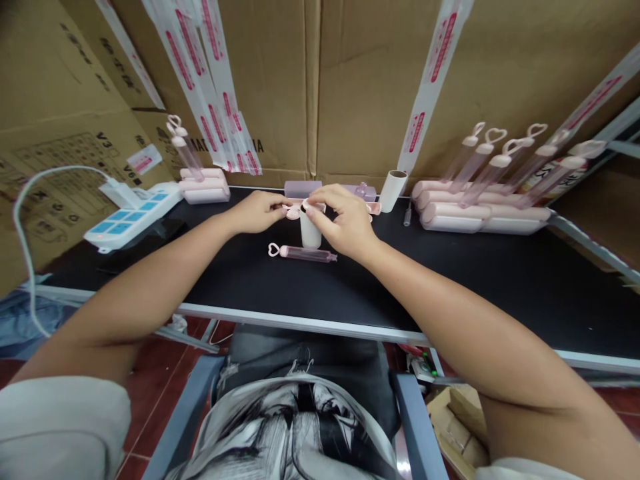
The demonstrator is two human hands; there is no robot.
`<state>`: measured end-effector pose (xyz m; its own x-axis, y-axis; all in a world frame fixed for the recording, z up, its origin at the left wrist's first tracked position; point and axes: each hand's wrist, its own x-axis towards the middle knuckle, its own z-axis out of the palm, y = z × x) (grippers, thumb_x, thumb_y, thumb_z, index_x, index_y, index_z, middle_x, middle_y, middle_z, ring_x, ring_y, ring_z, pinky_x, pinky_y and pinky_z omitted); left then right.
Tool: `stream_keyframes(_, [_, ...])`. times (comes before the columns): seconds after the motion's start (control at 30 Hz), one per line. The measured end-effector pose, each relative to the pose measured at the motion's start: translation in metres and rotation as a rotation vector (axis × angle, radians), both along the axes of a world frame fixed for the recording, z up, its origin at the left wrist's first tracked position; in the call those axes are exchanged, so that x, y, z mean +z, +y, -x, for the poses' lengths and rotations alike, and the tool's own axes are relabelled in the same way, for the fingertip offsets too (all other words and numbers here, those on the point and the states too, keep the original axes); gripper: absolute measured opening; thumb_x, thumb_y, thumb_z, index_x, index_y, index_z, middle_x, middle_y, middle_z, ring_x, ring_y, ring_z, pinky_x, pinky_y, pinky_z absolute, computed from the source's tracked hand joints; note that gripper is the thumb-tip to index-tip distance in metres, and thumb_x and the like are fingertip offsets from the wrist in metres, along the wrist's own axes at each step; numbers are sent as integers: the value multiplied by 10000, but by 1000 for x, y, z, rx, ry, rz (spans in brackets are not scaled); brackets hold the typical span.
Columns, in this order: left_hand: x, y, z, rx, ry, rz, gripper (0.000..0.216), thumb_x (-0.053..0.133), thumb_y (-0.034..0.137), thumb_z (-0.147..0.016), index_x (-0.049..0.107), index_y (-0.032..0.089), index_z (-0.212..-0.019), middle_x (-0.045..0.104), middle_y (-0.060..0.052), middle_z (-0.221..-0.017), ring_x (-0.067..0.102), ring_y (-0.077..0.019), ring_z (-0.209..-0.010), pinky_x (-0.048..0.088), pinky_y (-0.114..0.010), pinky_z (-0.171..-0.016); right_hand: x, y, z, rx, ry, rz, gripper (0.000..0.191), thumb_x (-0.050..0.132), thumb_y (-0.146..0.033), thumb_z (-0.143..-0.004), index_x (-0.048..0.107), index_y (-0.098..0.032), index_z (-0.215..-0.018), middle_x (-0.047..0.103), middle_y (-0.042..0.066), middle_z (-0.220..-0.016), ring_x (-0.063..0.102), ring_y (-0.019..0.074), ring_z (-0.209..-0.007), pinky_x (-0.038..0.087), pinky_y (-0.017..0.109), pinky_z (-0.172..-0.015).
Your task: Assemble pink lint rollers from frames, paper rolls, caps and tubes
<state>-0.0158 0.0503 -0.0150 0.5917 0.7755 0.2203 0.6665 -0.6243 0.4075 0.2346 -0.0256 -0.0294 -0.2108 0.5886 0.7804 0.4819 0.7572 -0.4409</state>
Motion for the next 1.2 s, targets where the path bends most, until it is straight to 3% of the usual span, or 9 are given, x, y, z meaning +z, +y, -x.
stream_keyframes(0.13, [-5, -5, -10, 84, 309, -121, 517, 524, 424, -1066, 676, 328, -1551, 837, -96, -1160, 771, -282, -991, 518, -357, -836, -1, 2, 0, 14, -6, -18, 209, 681, -425, -1014, 823, -272, -1019, 832, 86, -1113, 759, 311, -1129, 594, 518, -1049])
stream_keyframes(0.27, [-8, -7, -19, 128, 452, -121, 369, 530, 406, -1054, 818, 269, -1240, 827, -112, -1189, 765, -279, -1028, 506, -332, -792, -4, 4, 1, 16, -1, -25, 198, 704, -426, -999, 812, -261, -1017, 839, 90, -1119, 770, 310, -1117, 602, 508, -1035])
stream_keyframes(0.43, [-6, -9, -21, 137, 410, -90, 370, 541, 434, -1059, 801, 234, -1229, 819, -115, -1204, 757, -276, -1067, 522, -336, -822, -6, 5, 1, -10, -16, -4, 194, 700, -425, -990, 804, -264, -1018, 842, 89, -1175, 775, 314, -1147, 593, 522, -1070])
stream_keyframes(0.67, [-1, -14, -19, 44, 382, -99, 213, 713, 351, -951, 836, 211, -1056, 792, -106, -1251, 751, -260, -1093, 535, -335, -887, -10, 7, -1, -16, -49, 3, 206, 719, -420, -988, 814, -265, -1084, 846, 90, -1232, 786, 329, -1211, 582, 542, -1128])
stream_keyframes(0.83, [1, -13, -11, 7, 394, -41, 220, 687, 344, -968, 803, 217, -1104, 833, -72, -1200, 763, -249, -1067, 504, -314, -830, -16, 6, -5, -7, -79, -6, 275, 723, -424, -1003, 844, -278, -1202, 813, 88, -1370, 762, 339, -1312, 562, 571, -1198])
stream_keyframes(1.07, [4, -14, -7, -42, 390, -74, 313, 638, 403, -998, 761, 192, -1194, 824, -97, -1120, 747, -248, -948, 460, -319, -764, -21, 5, -6, -14, -89, -26, 307, 689, -458, -1031, 859, -296, -1229, 817, 81, -1359, 780, 329, -1283, 594, 575, -1165])
stream_keyframes(1.2, [4, -14, -5, -107, 382, -102, 319, 579, 372, -1040, 761, 189, -1229, 811, -116, -1208, 743, -256, -1052, 507, -329, -880, -23, 4, -5, -11, -87, -27, 271, 696, -430, -1015, 836, -286, -1196, 826, 106, -1327, 769, 343, -1288, 579, 591, -1159])
